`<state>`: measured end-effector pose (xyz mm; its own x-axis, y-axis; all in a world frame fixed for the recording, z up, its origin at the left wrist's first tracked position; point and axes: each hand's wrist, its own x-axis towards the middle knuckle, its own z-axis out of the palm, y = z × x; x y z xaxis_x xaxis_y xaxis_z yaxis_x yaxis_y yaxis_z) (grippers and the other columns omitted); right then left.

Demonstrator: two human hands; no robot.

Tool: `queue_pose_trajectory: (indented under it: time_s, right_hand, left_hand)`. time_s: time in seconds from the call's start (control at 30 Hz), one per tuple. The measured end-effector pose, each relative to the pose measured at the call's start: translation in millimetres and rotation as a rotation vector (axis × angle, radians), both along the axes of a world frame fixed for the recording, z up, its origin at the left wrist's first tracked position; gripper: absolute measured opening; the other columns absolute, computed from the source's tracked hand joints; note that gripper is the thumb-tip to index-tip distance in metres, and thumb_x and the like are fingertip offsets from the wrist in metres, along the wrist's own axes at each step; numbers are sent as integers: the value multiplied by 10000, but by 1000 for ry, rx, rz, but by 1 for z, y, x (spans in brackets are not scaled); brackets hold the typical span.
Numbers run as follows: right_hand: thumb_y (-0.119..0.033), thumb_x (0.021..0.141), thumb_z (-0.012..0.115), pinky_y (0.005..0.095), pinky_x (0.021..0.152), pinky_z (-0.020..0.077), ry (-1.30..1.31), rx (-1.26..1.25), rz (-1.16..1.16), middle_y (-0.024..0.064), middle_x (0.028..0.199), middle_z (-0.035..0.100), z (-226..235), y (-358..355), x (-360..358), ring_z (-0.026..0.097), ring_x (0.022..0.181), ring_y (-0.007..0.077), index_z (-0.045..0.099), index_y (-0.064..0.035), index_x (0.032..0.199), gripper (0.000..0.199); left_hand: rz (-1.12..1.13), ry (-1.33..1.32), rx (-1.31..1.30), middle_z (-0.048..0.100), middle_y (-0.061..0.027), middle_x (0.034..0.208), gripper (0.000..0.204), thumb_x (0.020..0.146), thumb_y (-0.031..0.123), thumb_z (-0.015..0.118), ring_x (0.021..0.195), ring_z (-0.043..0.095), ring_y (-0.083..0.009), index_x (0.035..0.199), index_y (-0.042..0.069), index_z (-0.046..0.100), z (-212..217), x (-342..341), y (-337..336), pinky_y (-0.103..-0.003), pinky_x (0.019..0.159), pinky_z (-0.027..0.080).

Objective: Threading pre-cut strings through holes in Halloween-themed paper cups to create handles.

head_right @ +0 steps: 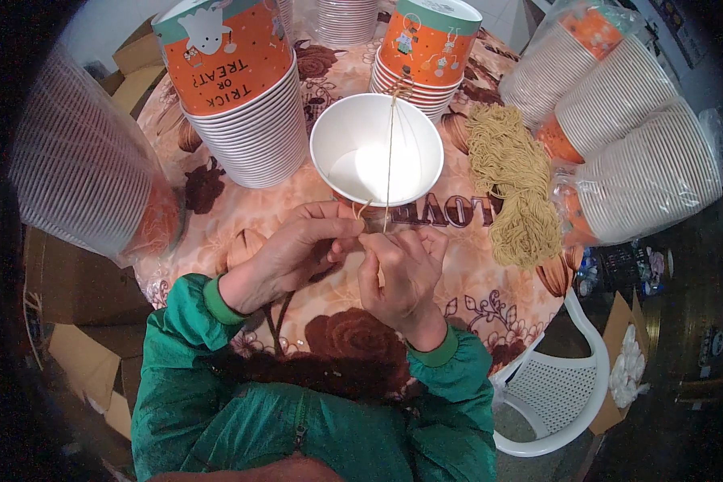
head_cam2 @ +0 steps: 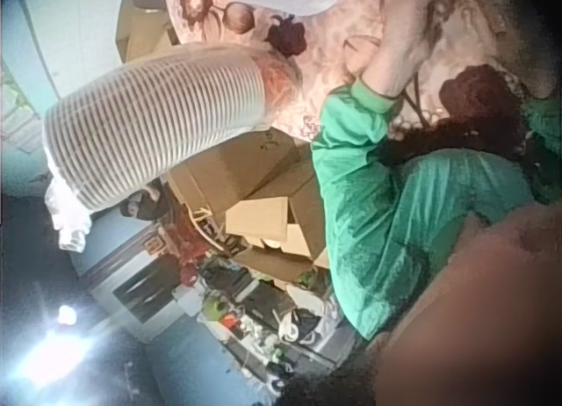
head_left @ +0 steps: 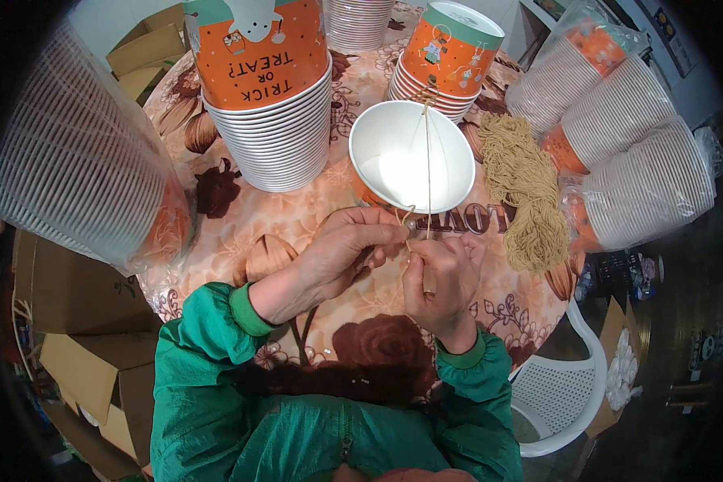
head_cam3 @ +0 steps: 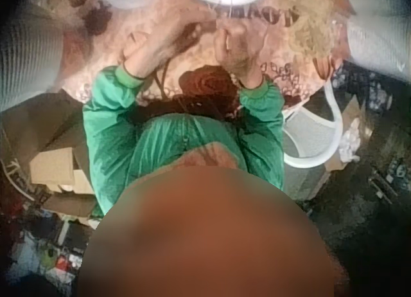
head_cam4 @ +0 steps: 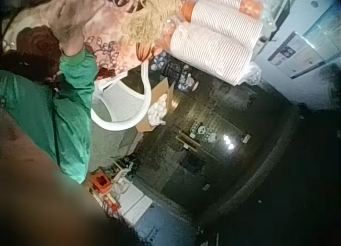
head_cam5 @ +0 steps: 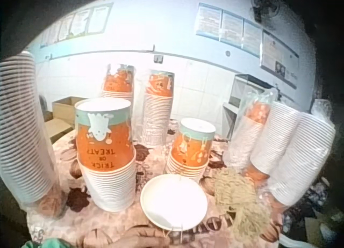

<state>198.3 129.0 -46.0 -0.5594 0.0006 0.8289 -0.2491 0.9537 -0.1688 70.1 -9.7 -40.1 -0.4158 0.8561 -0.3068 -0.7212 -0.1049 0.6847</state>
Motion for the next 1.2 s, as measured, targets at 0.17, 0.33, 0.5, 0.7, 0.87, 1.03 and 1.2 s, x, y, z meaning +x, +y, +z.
queue_pose_trajectory:
  time_s: [0.17,0.33,0.5,0.7,0.87,1.03,1.2]
  right_hand:
    - [72,740,667,439,803,391,-2,-17,41,25,852,647,4,5,3,620,731,223,623,-64,1103,391]
    - [64,725,635,431,799,389,7,-35,114,31,830,639,5,10,6,603,715,234,635,-56,1098,392]
    - [-6,759,720,424,779,378,-95,-55,-13,11,788,633,9,3,5,574,685,216,651,-49,1102,353]
    - [-65,801,765,420,786,364,-188,24,-86,-3,741,601,4,0,2,573,726,206,685,-79,1036,248]
    - [-42,778,731,421,817,358,-216,37,-50,13,848,615,10,3,3,587,814,222,684,-90,1000,231]
    - [-19,792,748,409,831,387,-221,1,4,49,996,636,17,0,4,573,882,276,691,-73,968,193]
    - [-27,793,747,407,827,387,-222,-10,31,50,980,624,17,1,5,567,887,272,689,-73,967,188]
  left_hand:
    - [-23,-42,54,639,9,736,38,955,58,717,585,555,-41,970,24,708,2,-10,0,-167,517,429]
    - [6,-117,54,628,6,711,38,955,52,719,558,543,-45,958,17,705,-4,-19,1,-174,480,416]
    - [-2,-63,54,649,-3,747,46,962,38,711,573,550,-48,978,-4,706,-2,-17,1,-171,497,430]
    - [12,19,22,694,-26,830,56,959,15,707,615,567,-44,1004,-18,714,4,-7,1,-165,519,442]
    - [32,26,25,692,-22,828,49,954,10,709,618,564,-42,993,-18,718,0,-9,2,-167,518,435]
    - [13,-34,3,649,-3,752,39,947,33,722,571,538,-43,929,0,714,0,-12,2,-177,480,393]
    - [20,-125,-43,629,4,716,88,943,67,738,540,526,-55,895,10,691,7,-13,2,-183,461,379]
